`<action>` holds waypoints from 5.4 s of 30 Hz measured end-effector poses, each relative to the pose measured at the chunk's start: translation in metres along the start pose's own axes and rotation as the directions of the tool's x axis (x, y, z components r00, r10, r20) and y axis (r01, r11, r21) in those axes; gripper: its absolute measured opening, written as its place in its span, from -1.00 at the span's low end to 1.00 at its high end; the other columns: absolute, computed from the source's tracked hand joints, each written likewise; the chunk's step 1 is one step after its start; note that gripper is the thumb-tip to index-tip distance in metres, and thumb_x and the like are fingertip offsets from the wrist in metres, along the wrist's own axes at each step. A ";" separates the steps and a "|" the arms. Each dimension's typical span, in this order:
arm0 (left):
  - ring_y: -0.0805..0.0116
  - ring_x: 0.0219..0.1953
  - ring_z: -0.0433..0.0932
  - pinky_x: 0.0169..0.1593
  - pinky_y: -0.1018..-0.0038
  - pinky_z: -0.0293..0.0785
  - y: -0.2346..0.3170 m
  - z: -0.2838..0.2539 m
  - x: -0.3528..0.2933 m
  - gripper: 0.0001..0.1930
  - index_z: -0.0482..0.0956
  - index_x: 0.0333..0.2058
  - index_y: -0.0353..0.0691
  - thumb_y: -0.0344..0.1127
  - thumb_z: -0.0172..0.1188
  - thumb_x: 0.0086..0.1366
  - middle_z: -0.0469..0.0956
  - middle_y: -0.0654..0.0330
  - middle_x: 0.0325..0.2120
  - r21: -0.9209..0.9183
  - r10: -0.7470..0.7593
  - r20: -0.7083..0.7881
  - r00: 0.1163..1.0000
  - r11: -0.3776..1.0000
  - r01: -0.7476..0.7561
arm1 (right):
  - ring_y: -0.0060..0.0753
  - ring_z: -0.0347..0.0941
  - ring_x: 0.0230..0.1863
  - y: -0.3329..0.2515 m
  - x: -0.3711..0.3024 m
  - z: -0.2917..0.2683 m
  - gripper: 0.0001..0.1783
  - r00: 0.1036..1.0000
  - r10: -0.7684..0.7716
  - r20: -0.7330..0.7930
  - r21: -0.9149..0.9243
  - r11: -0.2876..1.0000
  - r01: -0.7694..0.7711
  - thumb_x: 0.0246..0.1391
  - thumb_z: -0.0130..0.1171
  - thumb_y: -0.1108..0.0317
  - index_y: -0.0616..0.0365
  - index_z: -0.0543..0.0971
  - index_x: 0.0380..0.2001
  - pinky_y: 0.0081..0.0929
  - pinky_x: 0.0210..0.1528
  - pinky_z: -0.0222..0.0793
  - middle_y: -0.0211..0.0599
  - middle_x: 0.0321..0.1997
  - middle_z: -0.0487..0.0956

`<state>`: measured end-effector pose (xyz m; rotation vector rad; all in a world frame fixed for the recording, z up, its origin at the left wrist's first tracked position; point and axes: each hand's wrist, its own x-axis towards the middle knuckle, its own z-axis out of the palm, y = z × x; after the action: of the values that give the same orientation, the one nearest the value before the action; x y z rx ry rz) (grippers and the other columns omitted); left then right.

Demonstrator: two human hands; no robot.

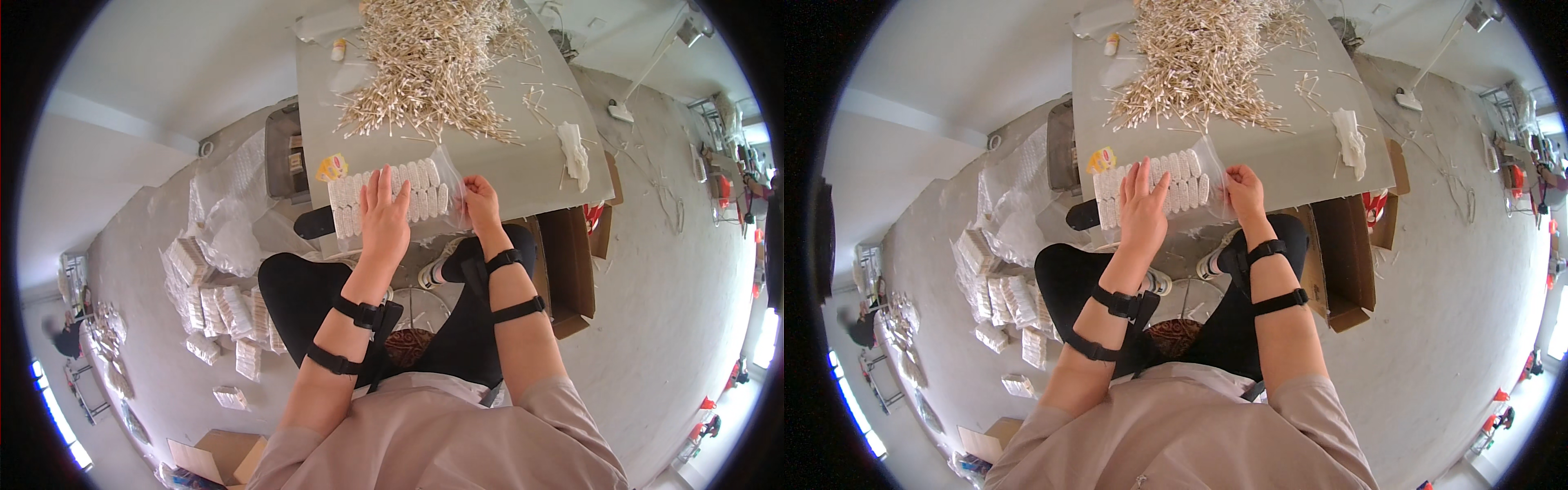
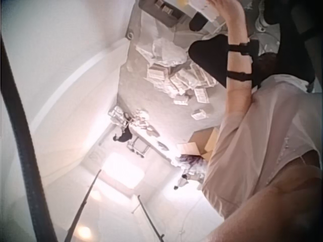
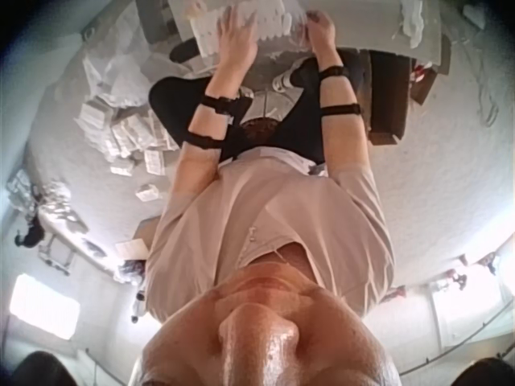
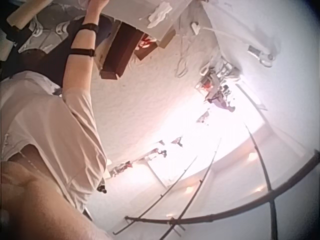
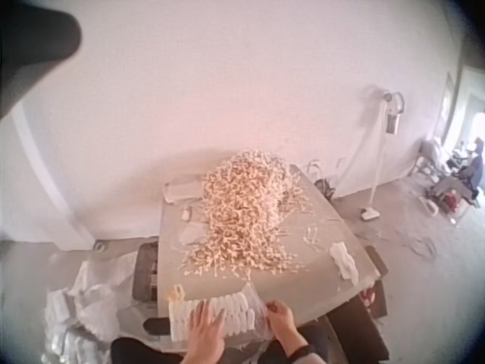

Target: The person packs cotton swabs into a plastic bag, seals it, and places it into a bin. They then separate a small plastic bag from a stack and insert a yellow packet into it.

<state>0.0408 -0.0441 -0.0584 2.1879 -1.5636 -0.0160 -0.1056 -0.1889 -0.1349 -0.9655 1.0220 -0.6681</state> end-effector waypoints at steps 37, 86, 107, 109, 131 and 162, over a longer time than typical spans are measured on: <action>-0.10 -0.42 0.53 -0.30 0.18 0.43 -0.098 -0.014 -0.010 -0.59 0.44 -0.36 -0.38 -0.04 0.11 0.29 0.51 -0.07 -0.57 -0.210 -0.524 -0.014 0.852 0.834 0.510 | -0.68 0.36 -0.45 -0.013 -0.040 0.018 -0.74 0.993 -0.056 0.100 -0.380 0.921 0.090 0.08 0.25 0.26 0.28 0.62 -0.32 -0.63 -0.35 0.30 -0.46 -0.47 0.57; 0.40 -0.24 0.55 -0.13 0.48 0.45 -0.091 -0.017 -0.025 -0.56 0.44 -0.14 -0.40 -0.29 0.36 0.07 0.58 0.12 -0.30 -0.615 -0.530 0.312 0.789 0.520 0.593 | -0.67 0.36 -0.10 -0.030 -0.006 0.035 -0.46 0.960 -0.030 0.279 -0.218 0.971 0.094 0.10 0.21 0.41 0.20 0.39 0.17 -0.68 0.00 0.24 -0.52 -0.08 0.50; 0.25 0.18 0.34 0.20 0.47 0.19 -0.086 0.024 -0.029 -0.47 0.19 0.23 -0.30 -0.06 -0.14 0.44 0.37 -0.02 0.13 -0.780 -0.490 0.314 0.813 0.355 0.516 | -0.70 0.35 -0.19 -0.044 0.021 0.029 -0.55 0.952 0.117 0.282 -0.304 0.952 -0.027 0.17 0.16 0.25 0.21 0.47 0.09 -0.68 -0.12 0.27 -0.58 -0.19 0.51; 0.23 0.17 0.35 0.20 0.46 0.21 -0.092 0.035 -0.032 -0.46 0.17 0.23 -0.31 -0.06 -0.12 0.43 0.37 -0.04 0.12 -0.778 -0.481 0.285 0.829 0.389 0.493 | -0.70 0.36 -0.19 -0.037 0.026 0.026 -0.57 0.956 0.092 0.278 -0.265 0.964 -0.016 0.17 0.16 0.24 0.22 0.48 0.07 -0.68 -0.12 0.27 -0.57 -0.20 0.52; 0.30 -0.05 0.46 0.02 0.48 0.36 -0.070 0.031 -0.028 -0.36 0.04 0.22 -0.47 -0.18 0.07 0.36 0.47 -0.01 -0.06 -0.761 -0.604 0.095 0.791 0.468 0.449 | -0.61 0.41 -0.51 -0.071 0.044 0.008 -0.76 0.976 0.165 0.142 -0.285 0.951 -0.119 0.15 0.18 0.22 0.21 0.56 -0.37 -0.64 -0.42 0.31 -0.48 -0.50 0.52; 0.34 -0.06 0.44 0.03 0.48 0.34 -0.081 0.050 -0.043 -0.45 0.18 0.14 -0.43 -0.19 0.11 0.33 0.43 -0.02 -0.04 -0.786 -0.746 0.029 0.665 0.394 0.477 | -0.61 0.35 -0.56 -0.037 0.018 0.022 -0.75 0.980 -0.201 0.008 -0.374 0.908 0.189 0.14 0.16 0.27 0.25 0.52 -0.47 -0.55 -0.45 0.29 -0.41 -0.57 0.50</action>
<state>0.0845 -0.0026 -0.1432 1.7896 -0.2956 -0.4303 -0.0794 -0.2127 -0.1049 -1.4095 1.1120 -0.6669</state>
